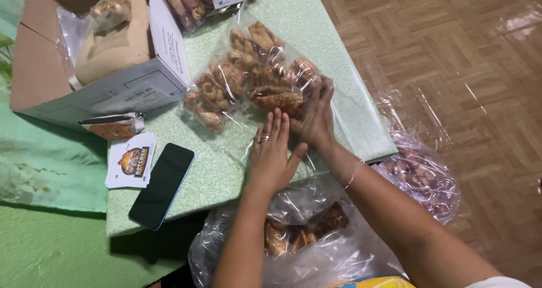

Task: A person is manually packaging small bags of snacks into a larger plastic bag on a table.

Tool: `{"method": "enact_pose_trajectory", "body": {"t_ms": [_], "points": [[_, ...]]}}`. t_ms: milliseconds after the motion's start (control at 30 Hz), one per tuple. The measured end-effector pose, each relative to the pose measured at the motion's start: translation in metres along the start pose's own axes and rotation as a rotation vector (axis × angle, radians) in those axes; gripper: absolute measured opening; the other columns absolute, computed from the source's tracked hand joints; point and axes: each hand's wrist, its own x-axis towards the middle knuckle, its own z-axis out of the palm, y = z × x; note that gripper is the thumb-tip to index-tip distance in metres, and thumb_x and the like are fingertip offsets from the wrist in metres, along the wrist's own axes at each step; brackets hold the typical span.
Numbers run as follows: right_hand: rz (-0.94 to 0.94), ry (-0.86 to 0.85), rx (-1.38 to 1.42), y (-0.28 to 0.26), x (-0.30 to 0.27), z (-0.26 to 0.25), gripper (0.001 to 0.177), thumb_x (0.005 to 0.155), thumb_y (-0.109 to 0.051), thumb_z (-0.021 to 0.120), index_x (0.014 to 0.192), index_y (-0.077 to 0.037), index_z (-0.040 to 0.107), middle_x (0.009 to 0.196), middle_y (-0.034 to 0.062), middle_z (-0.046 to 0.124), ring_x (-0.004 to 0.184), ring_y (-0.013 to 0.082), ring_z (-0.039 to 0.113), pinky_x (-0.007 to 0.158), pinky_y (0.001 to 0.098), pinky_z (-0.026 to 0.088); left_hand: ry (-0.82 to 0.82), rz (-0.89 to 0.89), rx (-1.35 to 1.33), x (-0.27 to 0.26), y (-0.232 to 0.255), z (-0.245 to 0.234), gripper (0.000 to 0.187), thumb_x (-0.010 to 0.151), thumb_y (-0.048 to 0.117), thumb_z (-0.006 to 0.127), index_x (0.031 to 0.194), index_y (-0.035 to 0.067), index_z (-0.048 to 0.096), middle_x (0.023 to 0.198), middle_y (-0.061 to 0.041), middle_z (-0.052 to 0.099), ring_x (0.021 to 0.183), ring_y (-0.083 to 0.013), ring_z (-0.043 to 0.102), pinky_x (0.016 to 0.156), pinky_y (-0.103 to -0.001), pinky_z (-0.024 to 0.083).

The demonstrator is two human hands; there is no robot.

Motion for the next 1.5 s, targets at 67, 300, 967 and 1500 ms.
{"method": "enact_pose_trajectory", "body": {"t_ms": [67, 300, 967, 1500], "points": [[0.02, 0.017, -0.044, -0.008, -0.002, -0.002, 0.112, 0.051, -0.018, 0.085, 0.145, -0.004, 0.026, 0.137, 0.03, 0.019, 0.117, 0.06, 0.048, 0.09, 0.0574, 0.053, -0.091, -0.086, 0.02, -0.003, 0.008, -0.018, 0.081, 0.093, 0.067, 0.028, 0.141, 0.004, 0.045, 0.15, -0.017, 0.04, 0.142, -0.0329, 0.033, 0.109, -0.053, 0.031], [-0.089, 0.035, -0.049, 0.018, -0.005, 0.002, 0.109, 0.051, -0.021, 0.083, 0.145, -0.007, 0.029, 0.136, 0.0329, 0.026, 0.131, 0.0593, 0.03, 0.111, 0.0572, 0.033, 0.475, -0.114, 0.095, 0.029, -0.016, 0.003, 0.055, 0.095, 0.049, 0.045, 0.142, 0.022, 0.048, 0.146, -0.016, 0.039, 0.138, -0.044, 0.034, 0.109, -0.056, 0.032], [-0.25, 0.059, -0.082, 0.05, -0.001, 0.02, 0.091, 0.063, -0.031, 0.071, 0.142, -0.005, 0.033, 0.131, 0.0273, 0.045, 0.132, 0.0547, 0.027, 0.107, 0.0516, 0.036, 0.118, -0.169, 0.07, 0.036, -0.012, 0.013, 0.07, 0.099, 0.057, 0.03, 0.157, 0.022, 0.01, 0.162, -0.015, 0.001, 0.148, -0.0405, -0.003, 0.117, -0.058, 0.005], [-0.305, 0.113, -0.091, 0.046, 0.004, 0.018, 0.092, 0.061, -0.024, 0.072, 0.142, -0.002, 0.033, 0.129, 0.0263, 0.046, 0.133, 0.0546, 0.024, 0.109, 0.054, 0.032, -0.007, -0.182, -0.02, 0.044, -0.017, 0.007, 0.071, 0.099, 0.058, 0.028, 0.157, 0.024, 0.002, 0.162, -0.014, -0.01, 0.148, -0.0392, -0.012, 0.117, -0.058, -0.001]]}}
